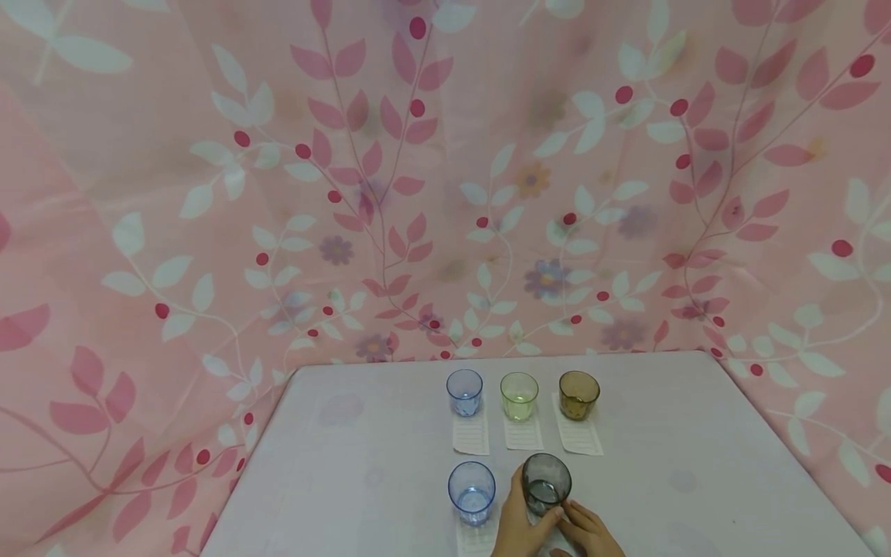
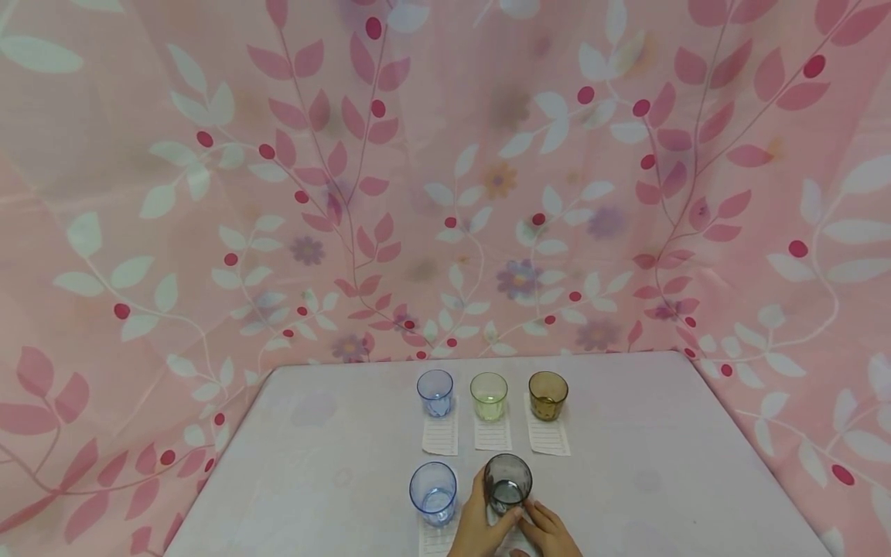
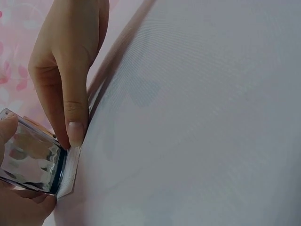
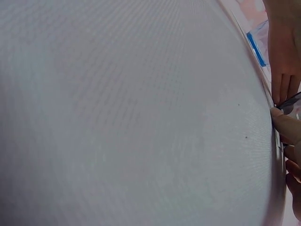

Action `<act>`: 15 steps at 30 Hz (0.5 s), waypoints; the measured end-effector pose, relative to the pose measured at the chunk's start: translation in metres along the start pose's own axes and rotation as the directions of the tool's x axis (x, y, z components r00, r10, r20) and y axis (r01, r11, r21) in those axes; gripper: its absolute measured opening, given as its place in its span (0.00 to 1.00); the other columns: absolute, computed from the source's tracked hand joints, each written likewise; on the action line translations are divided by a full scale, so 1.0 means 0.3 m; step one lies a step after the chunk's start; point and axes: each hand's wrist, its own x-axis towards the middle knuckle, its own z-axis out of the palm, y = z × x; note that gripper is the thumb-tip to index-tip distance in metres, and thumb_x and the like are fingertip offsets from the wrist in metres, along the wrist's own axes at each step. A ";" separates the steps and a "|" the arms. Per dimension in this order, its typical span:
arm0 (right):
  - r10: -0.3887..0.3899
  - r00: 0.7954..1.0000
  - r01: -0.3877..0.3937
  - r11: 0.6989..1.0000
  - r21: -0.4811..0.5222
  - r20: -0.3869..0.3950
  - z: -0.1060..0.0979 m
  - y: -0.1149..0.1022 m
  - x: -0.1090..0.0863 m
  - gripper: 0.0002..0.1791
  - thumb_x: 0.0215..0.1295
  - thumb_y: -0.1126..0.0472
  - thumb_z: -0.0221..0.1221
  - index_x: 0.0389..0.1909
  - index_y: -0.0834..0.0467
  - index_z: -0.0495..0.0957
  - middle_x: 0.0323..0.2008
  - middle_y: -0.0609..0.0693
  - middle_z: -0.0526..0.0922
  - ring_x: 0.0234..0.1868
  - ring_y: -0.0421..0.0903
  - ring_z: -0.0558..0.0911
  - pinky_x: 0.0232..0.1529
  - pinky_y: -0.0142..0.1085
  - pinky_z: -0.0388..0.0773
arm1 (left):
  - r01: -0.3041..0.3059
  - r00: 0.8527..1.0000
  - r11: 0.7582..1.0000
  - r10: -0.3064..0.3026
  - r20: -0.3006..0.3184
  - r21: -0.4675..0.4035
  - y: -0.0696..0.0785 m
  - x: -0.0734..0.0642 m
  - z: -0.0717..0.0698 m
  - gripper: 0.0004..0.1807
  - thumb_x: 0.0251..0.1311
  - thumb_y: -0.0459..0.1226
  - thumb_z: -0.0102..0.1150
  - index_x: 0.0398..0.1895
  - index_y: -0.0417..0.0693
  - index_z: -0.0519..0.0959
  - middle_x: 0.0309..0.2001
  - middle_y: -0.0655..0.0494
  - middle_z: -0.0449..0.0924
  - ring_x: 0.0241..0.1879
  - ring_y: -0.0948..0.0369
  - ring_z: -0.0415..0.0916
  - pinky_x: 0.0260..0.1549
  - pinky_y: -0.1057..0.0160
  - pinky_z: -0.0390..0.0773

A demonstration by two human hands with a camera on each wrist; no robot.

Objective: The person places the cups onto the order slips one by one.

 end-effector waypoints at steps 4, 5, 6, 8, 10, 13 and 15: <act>0.028 1.000 -0.028 1.000 0.003 0.006 0.004 0.000 -0.005 0.25 0.41 0.46 0.73 0.38 0.57 0.85 0.43 0.56 0.84 0.44 0.50 0.80 0.38 0.37 0.80 | -0.035 0.999 0.999 0.035 -0.021 -0.002 -0.003 -0.001 0.001 0.40 0.54 0.46 0.65 0.64 0.36 0.59 0.58 0.39 0.72 0.56 0.48 0.72 0.56 0.56 0.73; 0.034 0.999 -0.034 0.999 0.002 0.004 0.005 0.000 -0.006 0.25 0.40 0.46 0.73 0.38 0.57 0.85 0.43 0.55 0.84 0.44 0.50 0.80 0.38 0.37 0.80 | -0.043 0.999 0.999 0.043 -0.029 -0.002 -0.003 -0.001 0.001 0.40 0.54 0.46 0.65 0.64 0.36 0.60 0.57 0.40 0.73 0.56 0.48 0.73 0.56 0.56 0.73; 0.034 0.999 -0.034 0.999 0.002 0.000 0.006 0.001 -0.007 0.25 0.40 0.45 0.73 0.38 0.58 0.85 0.43 0.55 0.84 0.44 0.49 0.80 0.38 0.36 0.80 | -0.050 0.998 0.999 0.050 -0.035 0.001 -0.003 -0.002 0.002 0.40 0.54 0.46 0.65 0.64 0.35 0.60 0.57 0.39 0.73 0.56 0.49 0.73 0.55 0.56 0.73; 0.032 0.999 -0.032 0.999 0.004 -0.007 0.007 0.001 -0.008 0.26 0.40 0.45 0.73 0.38 0.58 0.85 0.43 0.54 0.84 0.44 0.49 0.80 0.40 0.34 0.79 | -0.059 0.997 0.998 0.059 -0.047 0.004 -0.003 -0.003 0.003 0.39 0.53 0.45 0.66 0.63 0.35 0.61 0.56 0.39 0.74 0.55 0.48 0.74 0.54 0.57 0.74; 0.034 0.999 -0.034 0.999 0.003 -0.008 0.008 0.002 -0.008 0.26 0.40 0.44 0.73 0.37 0.59 0.85 0.43 0.54 0.84 0.44 0.49 0.80 0.40 0.32 0.79 | -0.058 0.997 0.998 0.057 -0.050 -0.008 -0.004 -0.004 0.003 0.39 0.53 0.45 0.66 0.63 0.34 0.61 0.56 0.38 0.74 0.55 0.49 0.74 0.54 0.58 0.74; 0.038 0.999 -0.038 0.999 0.014 0.008 0.005 0.000 -0.007 0.26 0.41 0.45 0.72 0.37 0.60 0.85 0.42 0.56 0.84 0.44 0.50 0.80 0.39 0.36 0.80 | -0.043 0.998 0.999 0.041 -0.040 -0.030 -0.007 -0.005 0.004 0.40 0.53 0.45 0.66 0.63 0.34 0.60 0.57 0.38 0.73 0.55 0.49 0.73 0.55 0.60 0.74; 0.043 0.999 -0.043 0.999 0.020 0.023 0.000 -0.003 -0.004 0.26 0.42 0.45 0.72 0.38 0.60 0.85 0.42 0.58 0.84 0.44 0.52 0.80 0.38 0.39 0.80 | -0.030 0.999 0.999 0.029 -0.030 -0.043 -0.009 -0.005 0.004 0.40 0.54 0.45 0.66 0.64 0.34 0.60 0.58 0.38 0.72 0.56 0.50 0.73 0.55 0.61 0.73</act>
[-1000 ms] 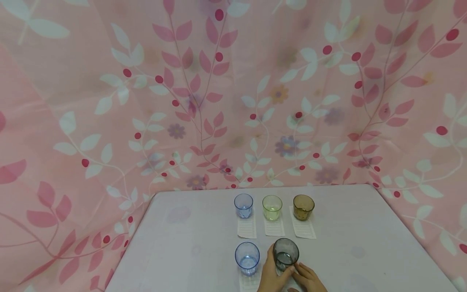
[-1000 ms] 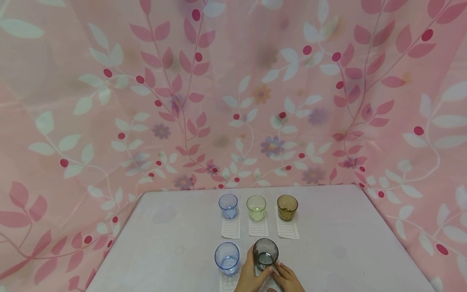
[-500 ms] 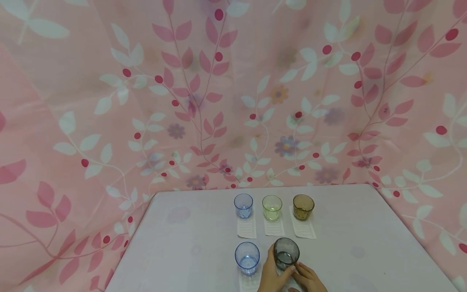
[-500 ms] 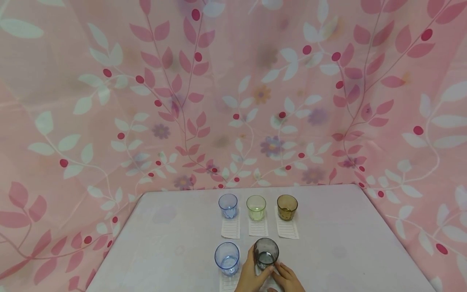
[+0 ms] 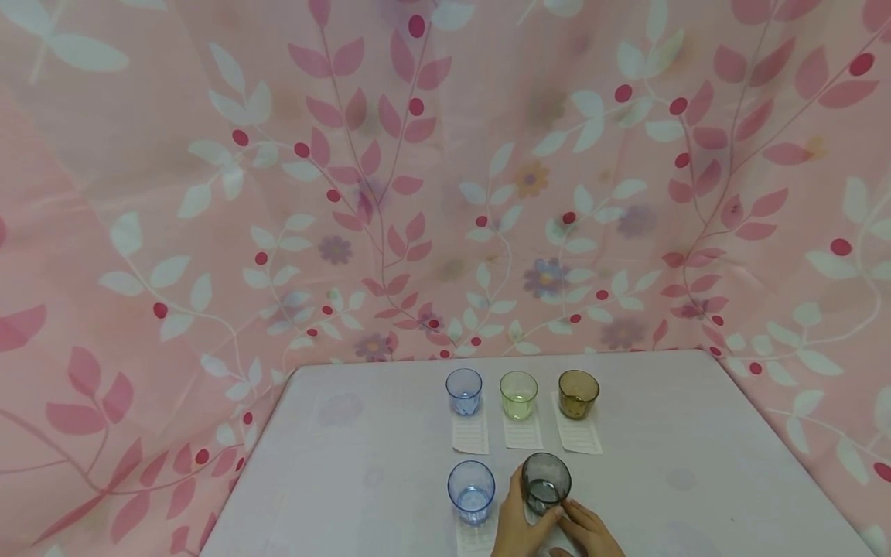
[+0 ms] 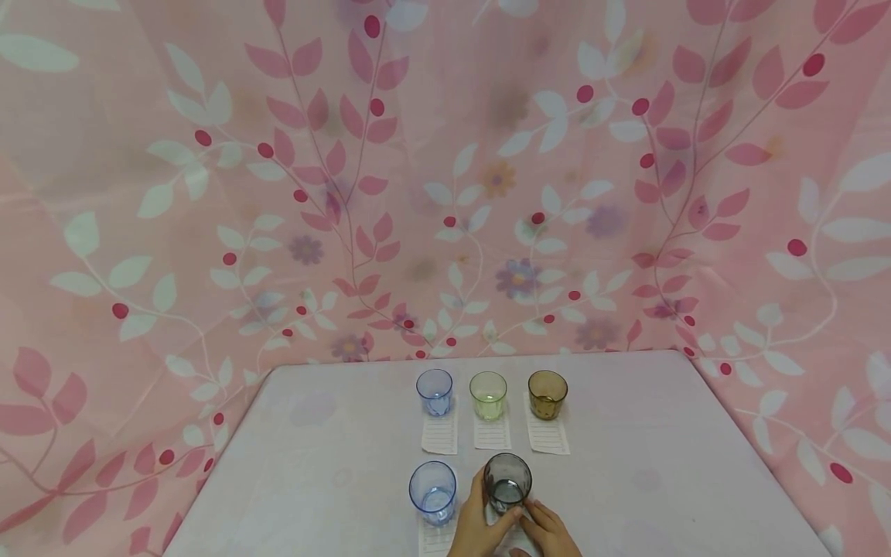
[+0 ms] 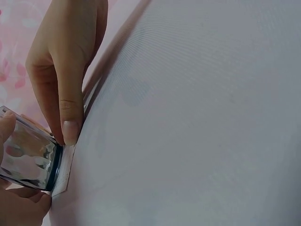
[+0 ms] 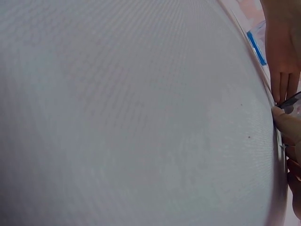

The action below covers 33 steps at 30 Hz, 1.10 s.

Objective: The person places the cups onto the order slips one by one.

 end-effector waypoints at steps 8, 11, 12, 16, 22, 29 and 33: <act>0.037 0.999 -0.037 0.999 0.014 0.040 -0.011 -0.010 0.009 0.26 0.42 0.47 0.72 0.39 0.62 0.84 0.41 0.61 0.83 0.44 0.54 0.80 0.38 0.41 0.81 | 0.007 1.000 0.999 -0.008 0.015 0.043 0.000 -0.006 -0.006 0.43 0.56 0.46 0.64 0.66 0.28 0.56 0.60 0.33 0.69 0.57 0.45 0.71 0.56 0.56 0.73; 0.038 0.999 -0.038 0.999 0.003 0.029 -0.005 -0.010 0.007 0.26 0.40 0.47 0.73 0.38 0.62 0.85 0.41 0.60 0.83 0.44 0.52 0.80 0.38 0.41 0.81 | 0.019 0.999 0.999 -0.020 0.029 0.045 0.005 -0.008 -0.010 0.44 0.56 0.47 0.63 0.66 0.28 0.55 0.61 0.32 0.67 0.58 0.44 0.69 0.57 0.56 0.72; 0.036 0.999 -0.036 0.999 0.003 0.024 -0.004 -0.010 0.006 0.27 0.40 0.47 0.73 0.37 0.62 0.85 0.41 0.59 0.83 0.44 0.52 0.80 0.38 0.41 0.81 | 0.026 0.999 0.999 -0.027 0.034 0.044 0.006 -0.008 -0.012 0.44 0.56 0.47 0.63 0.66 0.27 0.55 0.61 0.31 0.66 0.59 0.44 0.69 0.58 0.56 0.72; 0.012 1.000 -0.011 1.000 0.018 -0.014 0.004 -0.004 0.005 0.27 0.40 0.46 0.73 0.37 0.62 0.85 0.42 0.57 0.84 0.44 0.51 0.81 0.40 0.36 0.80 | 0.045 0.998 0.998 -0.047 0.039 0.052 0.014 -0.011 -0.020 0.47 0.56 0.47 0.64 0.67 0.26 0.52 0.62 0.28 0.63 0.61 0.41 0.66 0.60 0.53 0.69; -0.010 0.995 0.017 0.998 0.065 -0.095 0.011 0.005 0.000 0.27 0.39 0.46 0.74 0.37 0.61 0.85 0.47 0.50 0.81 0.45 0.46 0.81 0.55 0.13 0.57 | 0.051 0.999 0.997 -0.052 0.015 0.066 0.064 -0.007 -0.046 0.50 0.54 0.48 0.65 0.69 0.29 0.49 0.61 0.26 0.63 0.61 0.39 0.64 0.59 0.50 0.69; 0.100 0.995 -0.101 0.995 -0.007 -0.004 -0.045 -0.018 0.012 0.28 0.36 0.49 0.75 0.36 0.66 0.84 0.41 0.58 0.83 0.41 0.50 0.82 0.39 0.30 0.80 | -0.082 0.996 0.992 0.080 -0.032 -0.092 0.173 0.011 -0.121 0.41 0.56 0.39 0.65 0.67 0.30 0.55 0.63 0.30 0.63 0.63 0.42 0.63 0.59 0.53 0.69; 0.115 0.992 -0.113 0.993 -0.043 0.043 -0.096 -0.012 0.042 0.28 0.38 0.50 0.74 0.37 0.68 0.83 0.42 0.59 0.83 0.40 0.51 0.82 0.35 0.39 0.82 | -0.212 0.971 0.975 0.201 -0.132 -0.069 0.214 0.034 -0.193 0.30 0.58 0.35 0.63 0.61 0.34 0.65 0.55 0.36 0.74 0.56 0.45 0.73 0.53 0.56 0.75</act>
